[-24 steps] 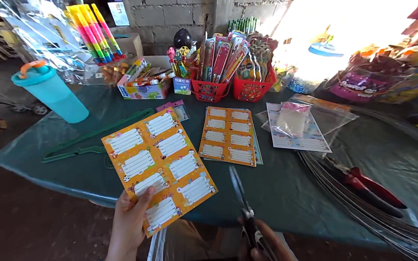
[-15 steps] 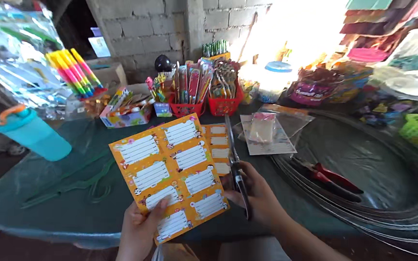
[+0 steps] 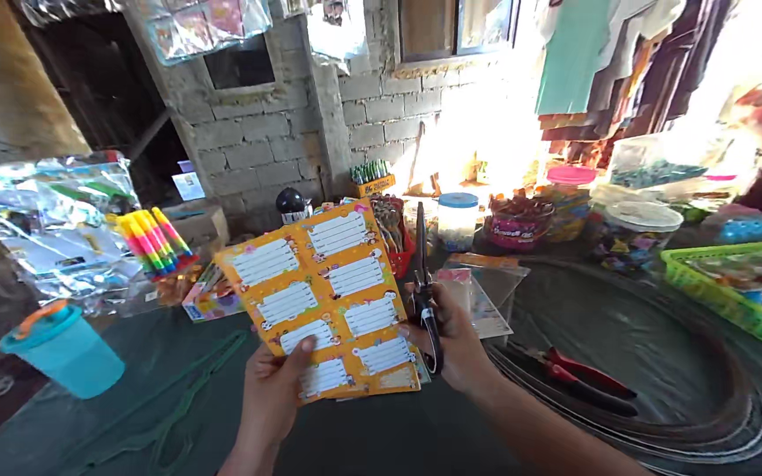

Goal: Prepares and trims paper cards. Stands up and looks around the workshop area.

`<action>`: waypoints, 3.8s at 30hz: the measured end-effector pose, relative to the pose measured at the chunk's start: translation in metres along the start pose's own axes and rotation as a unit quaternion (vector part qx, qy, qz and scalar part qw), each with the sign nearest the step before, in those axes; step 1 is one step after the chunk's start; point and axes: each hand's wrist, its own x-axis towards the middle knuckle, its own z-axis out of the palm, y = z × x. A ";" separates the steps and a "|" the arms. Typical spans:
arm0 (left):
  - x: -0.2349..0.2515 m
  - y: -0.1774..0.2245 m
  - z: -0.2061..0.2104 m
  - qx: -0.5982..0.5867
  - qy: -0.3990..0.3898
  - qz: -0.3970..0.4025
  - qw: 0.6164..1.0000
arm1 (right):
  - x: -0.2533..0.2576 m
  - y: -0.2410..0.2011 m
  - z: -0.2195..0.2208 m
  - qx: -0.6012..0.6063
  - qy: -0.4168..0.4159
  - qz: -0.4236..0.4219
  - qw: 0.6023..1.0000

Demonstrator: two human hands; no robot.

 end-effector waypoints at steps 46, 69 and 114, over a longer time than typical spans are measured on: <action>0.022 -0.068 -0.001 0.055 -0.026 -0.082 0.995 | -0.001 0.052 -0.031 -0.121 -0.110 0.023 0.986; 0.011 -0.073 -0.003 0.198 -0.085 0.045 0.976 | -0.003 0.064 -0.027 -0.306 0.016 -0.137 0.942; 0.040 -0.065 0.016 0.481 -0.154 0.357 0.786 | 0.007 0.029 -0.055 -0.265 0.055 -0.186 0.945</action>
